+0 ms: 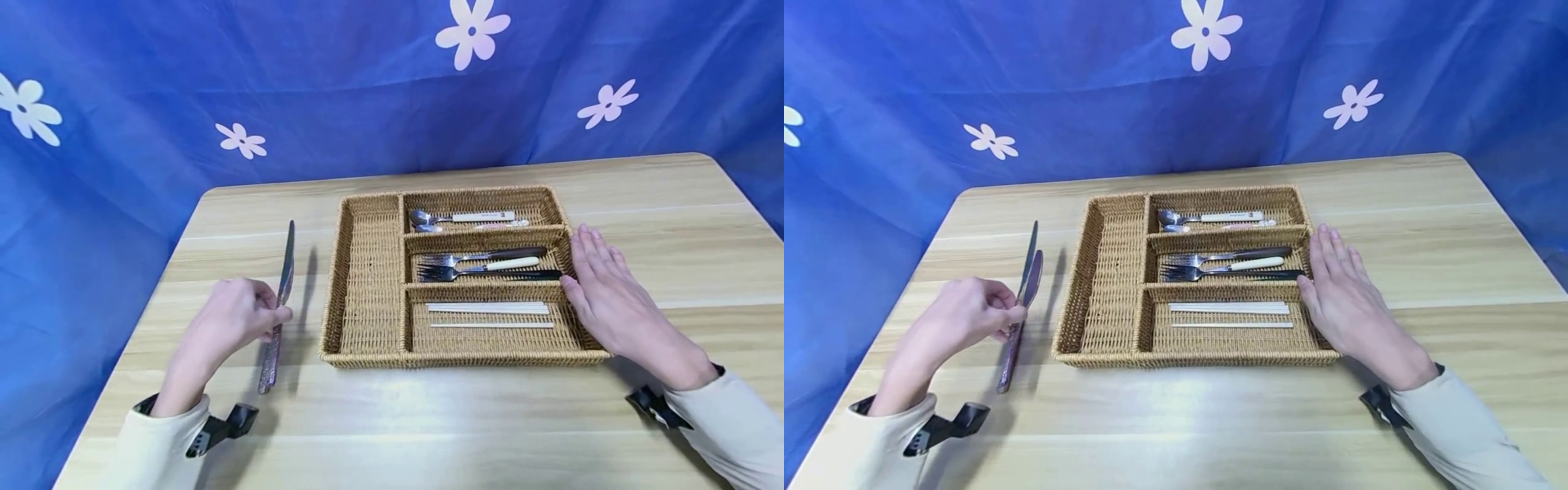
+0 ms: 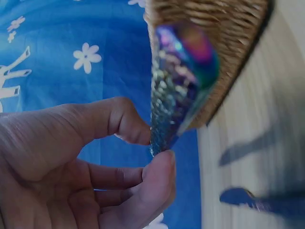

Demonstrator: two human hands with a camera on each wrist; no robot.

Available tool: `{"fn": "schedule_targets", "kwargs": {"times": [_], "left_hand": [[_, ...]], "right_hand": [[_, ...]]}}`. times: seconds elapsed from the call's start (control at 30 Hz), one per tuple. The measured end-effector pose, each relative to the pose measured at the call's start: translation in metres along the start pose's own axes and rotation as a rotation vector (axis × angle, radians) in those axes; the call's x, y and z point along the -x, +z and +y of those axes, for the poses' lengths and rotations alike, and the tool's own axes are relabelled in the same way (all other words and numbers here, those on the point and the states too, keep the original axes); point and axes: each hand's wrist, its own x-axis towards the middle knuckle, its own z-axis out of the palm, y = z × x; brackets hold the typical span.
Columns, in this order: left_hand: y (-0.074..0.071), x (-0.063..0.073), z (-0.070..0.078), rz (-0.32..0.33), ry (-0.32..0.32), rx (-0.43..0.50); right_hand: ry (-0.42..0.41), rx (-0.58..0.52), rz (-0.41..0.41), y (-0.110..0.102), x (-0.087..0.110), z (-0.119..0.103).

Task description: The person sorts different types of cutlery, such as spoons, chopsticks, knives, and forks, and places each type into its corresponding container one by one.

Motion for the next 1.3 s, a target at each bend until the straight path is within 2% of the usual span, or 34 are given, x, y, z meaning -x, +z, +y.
{"fn": "schedule_targets", "kwargs": {"times": [0.1,0.33,0.4,0.57,0.7,0.8,1.0,1.2,1.3], "left_hand": [[-0.002,-0.006,0.016,-0.018,0.023,-0.026],[-0.002,-0.014,0.054,0.034,0.072,-0.116],[0.0,-0.017,0.067,0.036,0.06,-0.128],[0.015,-0.027,0.097,0.049,0.009,-0.118],[0.034,-0.035,0.112,0.056,0.024,-0.106],[0.049,-0.041,0.114,0.073,0.037,-0.114],[0.073,-0.048,0.105,0.117,0.082,-0.142],[0.095,-0.054,0.099,0.182,0.176,-0.287],[0.102,-0.055,0.1,0.188,0.168,-0.384]], "right_hand": [[0.003,0.0,0.006,0.0,0.0,0.001],[-0.001,-0.016,0.008,0.001,-0.001,0.002],[-0.002,-0.017,0.012,0.001,-0.001,0.002],[-0.008,-0.028,0.021,0.001,-0.002,0.003],[-0.002,-0.042,0.019,0.001,0.0,0.001],[0.004,-0.053,0.01,0.002,0.0,0.001],[0.015,-0.061,0.006,0.002,-0.001,0.0],[0.031,-0.075,0.009,0.0,0.0,0.0],[0.035,-0.082,0.009,0.001,0.0,0.0]]}}
